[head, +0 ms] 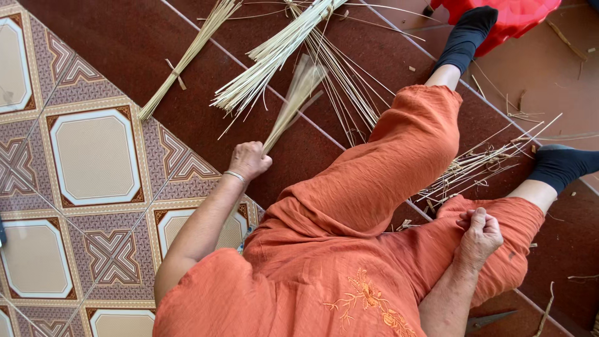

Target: The person sits on the floor and processes bundles of dried straw. They use shears to trim the ends, separate strands by hand, and bundle the prepared pieces. The person repeatedly cuts, aligns, and ties the straw into smaller bundles.

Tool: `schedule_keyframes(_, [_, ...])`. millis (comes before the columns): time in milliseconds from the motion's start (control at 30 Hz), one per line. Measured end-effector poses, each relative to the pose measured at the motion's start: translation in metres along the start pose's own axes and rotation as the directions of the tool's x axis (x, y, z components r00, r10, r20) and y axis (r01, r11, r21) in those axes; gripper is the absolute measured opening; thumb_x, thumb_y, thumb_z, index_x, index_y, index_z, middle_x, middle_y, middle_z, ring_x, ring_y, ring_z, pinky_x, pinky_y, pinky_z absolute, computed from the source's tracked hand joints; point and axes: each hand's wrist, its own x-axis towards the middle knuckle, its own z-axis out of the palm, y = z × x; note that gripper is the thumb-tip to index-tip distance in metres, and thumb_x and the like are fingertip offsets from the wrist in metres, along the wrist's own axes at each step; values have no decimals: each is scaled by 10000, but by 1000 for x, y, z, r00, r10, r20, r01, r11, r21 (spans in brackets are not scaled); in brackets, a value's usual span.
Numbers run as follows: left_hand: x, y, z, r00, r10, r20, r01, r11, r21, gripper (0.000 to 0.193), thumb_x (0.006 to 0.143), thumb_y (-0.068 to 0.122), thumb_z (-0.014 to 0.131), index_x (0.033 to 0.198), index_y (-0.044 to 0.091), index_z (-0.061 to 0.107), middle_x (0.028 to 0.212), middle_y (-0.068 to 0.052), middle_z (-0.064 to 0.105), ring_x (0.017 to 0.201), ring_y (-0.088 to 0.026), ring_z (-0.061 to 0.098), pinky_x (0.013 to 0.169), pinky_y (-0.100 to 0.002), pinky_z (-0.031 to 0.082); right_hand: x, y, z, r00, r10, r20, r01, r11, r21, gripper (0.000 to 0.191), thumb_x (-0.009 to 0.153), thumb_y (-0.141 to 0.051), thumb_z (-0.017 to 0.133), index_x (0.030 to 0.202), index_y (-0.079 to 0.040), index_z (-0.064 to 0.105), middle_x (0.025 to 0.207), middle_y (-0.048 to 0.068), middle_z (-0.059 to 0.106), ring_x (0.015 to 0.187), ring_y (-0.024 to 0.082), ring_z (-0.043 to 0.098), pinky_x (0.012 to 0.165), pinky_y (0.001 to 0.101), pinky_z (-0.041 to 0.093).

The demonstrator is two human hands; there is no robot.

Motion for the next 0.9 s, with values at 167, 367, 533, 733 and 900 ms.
schedule_keyframes(167, [5,-17,-12,936,-75,343,311,628,-713,193,841,176,603,970,33,625,786,-108,747,735,-226,751,700,-411,633,1,0,-2,1000,11,16,-11,1000,-1,238,1175,-169,638,989,-22,649,897,78,692,742,113,659,679,238,580])
schedule_keyframes(367, [-2,-7,-1,941,-194,279,333,685,-648,207,973,205,604,1115,58,575,875,-112,688,785,-214,675,666,-375,569,-3,2,-4,1000,0,18,0,1000,3,241,1177,-169,640,987,-20,647,891,74,690,731,112,654,678,234,572])
schedule_keyframes(533, [-14,9,18,979,-180,100,205,887,-413,481,860,350,829,1045,25,528,952,-195,676,888,-312,697,726,-430,600,-2,2,1,1000,1,27,0,999,-50,239,1173,-165,648,983,-21,647,896,72,693,730,108,652,677,232,570])
schedule_keyframes(733, [-15,23,39,998,-47,-29,39,971,-234,155,947,152,671,979,23,591,949,-233,726,872,-390,730,789,-498,594,-4,-1,5,1000,6,29,-4,997,-78,220,1163,-156,642,982,-32,662,906,68,700,748,94,660,677,225,576])
schedule_keyframes(900, [-13,25,42,999,30,-43,-34,994,-102,153,893,93,613,995,-16,576,969,-274,700,874,-455,700,774,-544,570,-4,-2,7,999,7,35,-4,996,-87,214,1162,-151,648,988,-27,662,920,73,705,735,92,646,671,226,565])
